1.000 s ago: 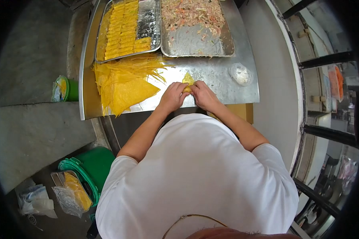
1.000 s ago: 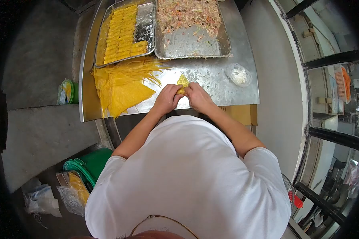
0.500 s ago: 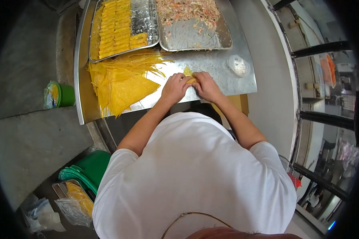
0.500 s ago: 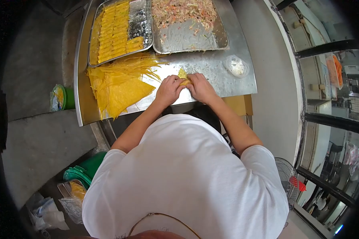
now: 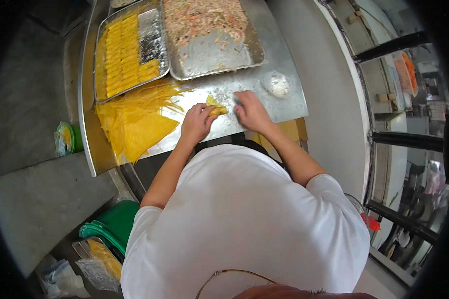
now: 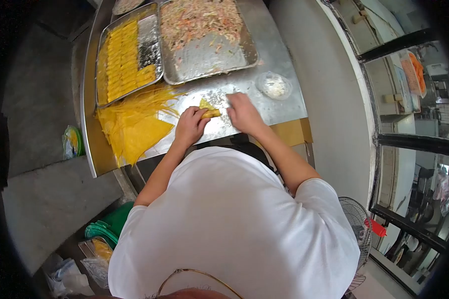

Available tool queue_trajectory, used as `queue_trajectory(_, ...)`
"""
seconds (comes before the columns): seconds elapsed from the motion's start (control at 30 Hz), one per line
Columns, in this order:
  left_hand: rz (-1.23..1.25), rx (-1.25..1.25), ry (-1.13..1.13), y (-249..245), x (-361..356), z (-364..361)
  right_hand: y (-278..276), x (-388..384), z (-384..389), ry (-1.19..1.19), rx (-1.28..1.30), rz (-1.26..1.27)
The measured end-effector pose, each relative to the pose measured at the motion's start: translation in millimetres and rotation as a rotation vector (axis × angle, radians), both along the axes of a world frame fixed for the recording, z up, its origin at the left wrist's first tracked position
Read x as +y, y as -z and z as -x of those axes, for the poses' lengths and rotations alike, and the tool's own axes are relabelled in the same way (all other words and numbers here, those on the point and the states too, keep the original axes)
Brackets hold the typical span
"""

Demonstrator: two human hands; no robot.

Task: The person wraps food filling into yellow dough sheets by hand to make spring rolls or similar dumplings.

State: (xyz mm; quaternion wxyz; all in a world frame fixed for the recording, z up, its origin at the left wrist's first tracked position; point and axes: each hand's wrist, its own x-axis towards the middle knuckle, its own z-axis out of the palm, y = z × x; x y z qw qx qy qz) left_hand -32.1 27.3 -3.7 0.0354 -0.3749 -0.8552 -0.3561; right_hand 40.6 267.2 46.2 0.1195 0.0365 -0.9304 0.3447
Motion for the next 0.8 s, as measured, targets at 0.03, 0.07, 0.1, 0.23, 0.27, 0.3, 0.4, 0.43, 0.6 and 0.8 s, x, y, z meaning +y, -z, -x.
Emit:
queue_trajectory(0.03, 0.008, -0.004, -0.008, -2.0, 0.3, -1.1, 0.2, 20.6, -4.0, 0.009, -0.003, -0.001)
queue_trajectory(0.07, 0.007, -0.009, -0.001, -2.6, 0.6, -1.5, 1.4, 45.5, -6.2, 0.126, 0.041, -0.072)
queue_trajectory(0.1, 0.024, -0.012, -0.004, -2.7, 0.7, -0.9, 1.7, 69.3, -7.7, 0.241, 0.087, -0.142)
queue_trajectory(0.23, 0.052, -0.014, -0.005, -3.7, 3.2, -2.1, -2.5, 138.1, -14.0, 0.37, -0.108, -0.323)
queue_trajectory(0.27, 0.062, -0.006, 0.013, -4.5, 3.2, -3.0, -1.6, 145.7, -15.0, 0.31, -0.147, -0.41)
queue_trajectory(0.3, 0.067, -0.005, 0.015, -5.6, 3.6, -4.9, -1.0, 149.9, -15.7, 0.249, -0.186, -0.498)
queue_trajectory(0.4, 0.069, -0.007, 0.021, -7.7, 5.2, -11.2, 11.1, 150.7, -19.5, 0.193, -0.208, -0.608)
queue_trajectory(0.43, 0.071, -0.007, 0.012, -7.7, 5.3, -13.0, 9.4, 151.7, -19.4, 0.19, -0.206, -0.607)
queue_trajectory(0.6, 0.058, -0.008, -0.01, -4.1, 4.6, -19.3, 18.3, 158.8, -17.6, 0.231, -0.22, -0.347)
queue_trajectory(0.8, 0.045, -0.001, -0.017, -2.2, 3.7, -23.0, -3.5, 173.4, -0.3, 0.451, -0.488, 0.805)
